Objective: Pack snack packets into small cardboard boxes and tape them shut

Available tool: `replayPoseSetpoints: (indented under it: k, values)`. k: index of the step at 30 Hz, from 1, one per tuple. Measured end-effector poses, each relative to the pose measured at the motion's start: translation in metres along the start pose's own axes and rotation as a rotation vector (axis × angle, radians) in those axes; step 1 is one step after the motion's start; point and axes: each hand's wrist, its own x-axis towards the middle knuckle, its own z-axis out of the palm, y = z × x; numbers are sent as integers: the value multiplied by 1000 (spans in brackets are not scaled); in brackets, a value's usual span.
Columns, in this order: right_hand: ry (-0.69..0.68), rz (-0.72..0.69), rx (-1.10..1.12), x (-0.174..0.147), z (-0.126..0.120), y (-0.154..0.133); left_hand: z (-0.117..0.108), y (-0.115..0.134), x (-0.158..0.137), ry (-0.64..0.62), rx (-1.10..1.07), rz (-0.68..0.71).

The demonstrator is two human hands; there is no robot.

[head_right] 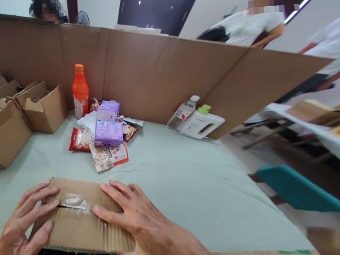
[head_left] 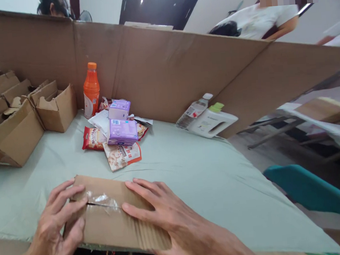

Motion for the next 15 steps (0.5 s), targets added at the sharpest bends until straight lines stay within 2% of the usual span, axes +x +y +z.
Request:
replayPoseSetpoints:
  k: [4, 7, 10, 12, 15]
  values:
    - [106, 123, -89, -67, 5, -3, 11, 20, 7, -222, -31, 123]
    - [236, 357, -228, -134, 16, 18, 29, 25, 23, -316, -45, 213]
    - [369, 683, -337, -207, 23, 64, 61, 18, 32, -355, -53, 263]
    - [396, 924, -324, -249, 21, 103, 86, 6, 32, -372, -11, 290]
    - [380, 1225, -293, -283, 6, 162, 120, -12, 24, -345, 117, 366]
